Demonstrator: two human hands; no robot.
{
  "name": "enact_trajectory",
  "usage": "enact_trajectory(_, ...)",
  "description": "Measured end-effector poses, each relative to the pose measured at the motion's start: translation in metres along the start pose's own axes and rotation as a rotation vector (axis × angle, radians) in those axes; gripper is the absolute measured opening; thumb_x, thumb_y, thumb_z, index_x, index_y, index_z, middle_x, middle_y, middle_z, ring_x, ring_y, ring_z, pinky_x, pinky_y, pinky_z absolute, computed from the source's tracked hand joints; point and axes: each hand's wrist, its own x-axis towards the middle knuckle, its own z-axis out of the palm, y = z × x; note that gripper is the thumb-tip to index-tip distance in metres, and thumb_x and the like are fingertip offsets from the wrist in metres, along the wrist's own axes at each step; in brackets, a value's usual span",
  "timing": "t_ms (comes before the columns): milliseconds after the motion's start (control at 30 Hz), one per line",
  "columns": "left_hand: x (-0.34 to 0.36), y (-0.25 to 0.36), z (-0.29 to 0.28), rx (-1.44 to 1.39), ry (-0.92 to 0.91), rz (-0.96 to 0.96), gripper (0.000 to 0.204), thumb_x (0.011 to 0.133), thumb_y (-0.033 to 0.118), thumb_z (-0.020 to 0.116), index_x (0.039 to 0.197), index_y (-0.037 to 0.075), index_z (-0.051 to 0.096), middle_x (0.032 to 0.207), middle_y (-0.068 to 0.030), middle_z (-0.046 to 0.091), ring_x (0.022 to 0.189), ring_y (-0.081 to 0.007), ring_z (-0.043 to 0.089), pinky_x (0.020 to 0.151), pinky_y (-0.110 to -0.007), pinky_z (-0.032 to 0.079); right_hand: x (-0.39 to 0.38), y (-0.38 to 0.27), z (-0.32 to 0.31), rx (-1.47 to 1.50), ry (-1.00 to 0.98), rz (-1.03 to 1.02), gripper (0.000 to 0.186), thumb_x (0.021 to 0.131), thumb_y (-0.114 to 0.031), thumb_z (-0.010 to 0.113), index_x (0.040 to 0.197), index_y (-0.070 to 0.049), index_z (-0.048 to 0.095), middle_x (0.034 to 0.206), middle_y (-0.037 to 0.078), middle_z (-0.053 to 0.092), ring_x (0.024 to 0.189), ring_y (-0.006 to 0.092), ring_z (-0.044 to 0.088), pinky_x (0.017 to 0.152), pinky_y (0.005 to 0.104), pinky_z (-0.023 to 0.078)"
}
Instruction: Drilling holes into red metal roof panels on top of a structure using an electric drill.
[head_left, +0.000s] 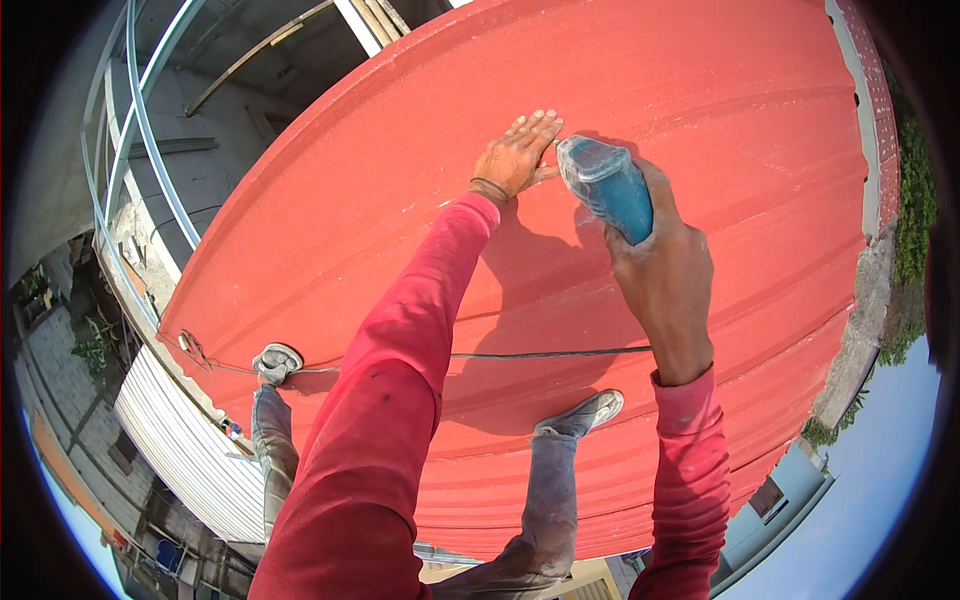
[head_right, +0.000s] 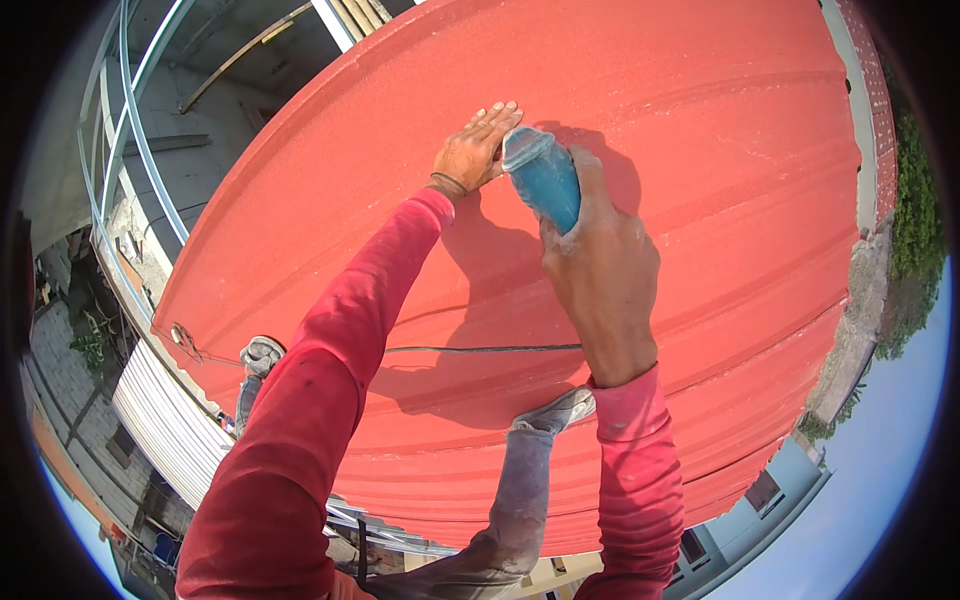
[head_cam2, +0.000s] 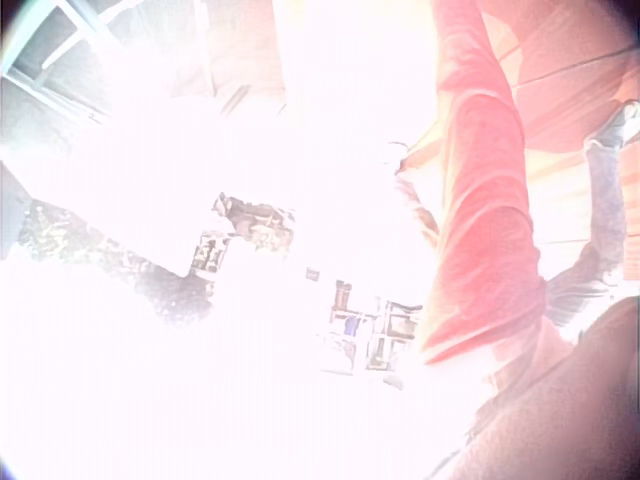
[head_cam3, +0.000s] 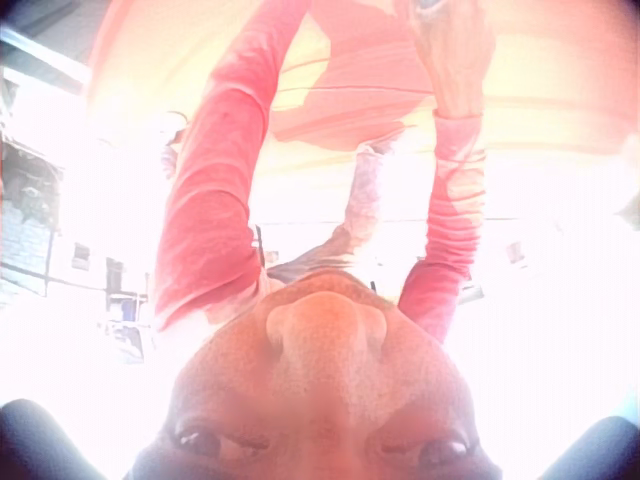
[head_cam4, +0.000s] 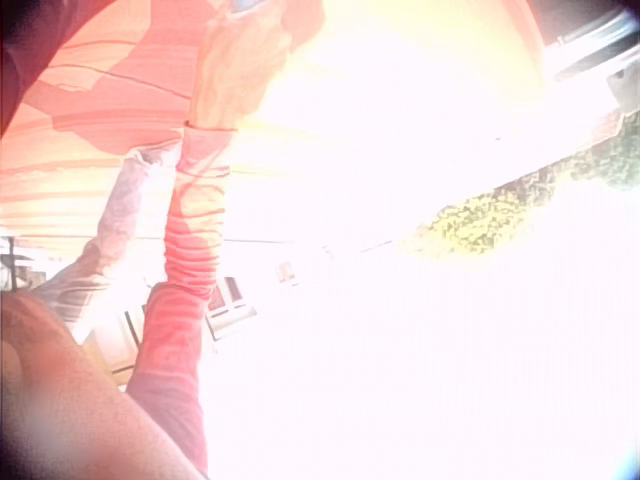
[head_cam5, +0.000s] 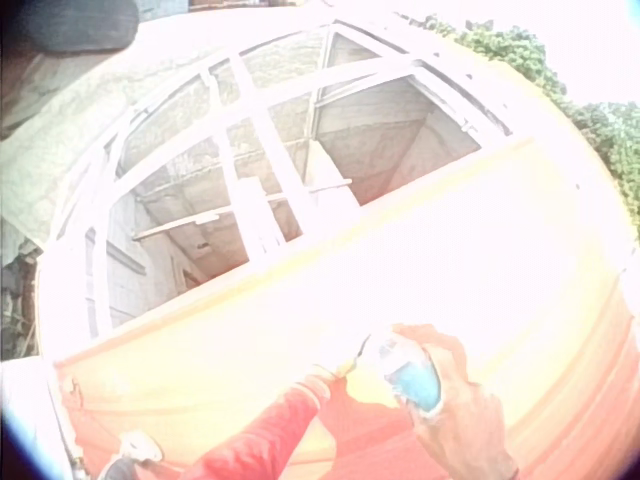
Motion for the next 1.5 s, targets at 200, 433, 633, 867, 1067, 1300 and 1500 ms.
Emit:
enact_trajectory(200,0.006,0.012,-0.001,-0.023,0.023,0.02,0.079,0.084,0.047,0.077,0.151,0.018,0.047,0.157,-0.0029,0.047,0.146,-0.024,0.043,0.122,-0.04,0.038,-0.097,0.031,-0.009,0.66,0.261,0.258,0.04,0.092,-0.02,0.077,0.124,-0.003,0.061,0.09,0.013,0.073,0.063,0.0257,0.069,0.058,0.0391,0.056)
enact_trajectory(433,0.007,0.016,-0.012,0.07,0.002,-0.05,0.085,0.084,0.063,0.072,0.153,0.021,0.044,0.16,-0.0047,0.043,0.146,-0.0268,0.043,0.12,-0.042,0.04,-0.237,0.154,0.152,2.144,0.55,0.743,0.046,0.098,-0.046,0.069,0.121,-0.007,0.066,0.098,0.003,0.071,0.071,0.0125,0.062,0.056,0.0264,0.053)
enact_trajectory(633,0.018,0.041,-0.03,0.131,-0.116,-0.219,0.077,0.089,0.054,0.072,0.149,0.016,0.044,0.158,-0.0081,0.046,0.144,-0.0312,0.046,0.121,-0.05,0.036,-0.286,0.202,0.252,2.729,0.85,0.614,0.045,0.098,-0.054,0.064,0.123,-0.017,0.066,0.086,-0.002,0.064,0.081,0.0153,0.063,0.076,0.0351,0.056)
enact_trajectory(867,-0.107,0.145,0.008,0.004,-0.319,0.04,0.1,0.086,0.054,0.076,0.159,0.008,0.025,0.168,-0.0203,0.019,0.153,-0.0374,0.029,0.123,-0.058,0.024,-0.292,0.221,0.271,2.143,0.526,1.193,0.064,0.093,-0.061,0.066,0.122,-0.006,0.056,0.113,0.018,0.069,0.099,0.0265,0.071,0.085,0.0453,0.061)
enact_trajectory(1067,-0.134,0.151,0.032,0.101,-0.476,-0.257,0.117,0.08,0.051,0.083,0.163,0.011,0.011,0.17,-0.0206,0.005,0.156,-0.0387,0.019,0.122,-0.063,0.024,-0.321,0.252,0.234,1.336,0.198,1.408,0.065,0.091,-0.058,0.071,0.109,0.004,0.064,0.087,0.017,0.075,0.091,0.0354,0.074,0.081,0.0492,0.06)
enact_trajectory(1300,-0.138,0.123,0.049,0.241,-0.707,-0.245,0.134,0.077,0.039,0.09,0.163,0.012,-0.009,0.165,-0.0323,-0.016,0.155,-0.05,-0.006,0.12,-0.068,0.021,-0.408,0.36,0.318,0.681,0.352,1.678,0.121,0.081,-0.07,0.073,0.163,-0.008,0.01,0.167,0.032,0.01,0.153,0.0505,0.015,0.117,0.0685,0.026)
enact_trajectory(1500,-0.128,0.126,0.069,0.392,-0.839,-0.269,0.137,0.085,0.04,0.083,0.155,0.005,-0.029,0.154,-0.0456,-0.028,0.147,-0.062,-0.018,0.12,-0.071,0.016,-0.403,0.383,0.34,0.943,0.257,1.646,0.128,0.08,-0.085,0.057,0.164,-0.016,-0.012,0.169,0.027,-0.012,0.153,0.0558,-0.002,0.118,0.0713,0.019)
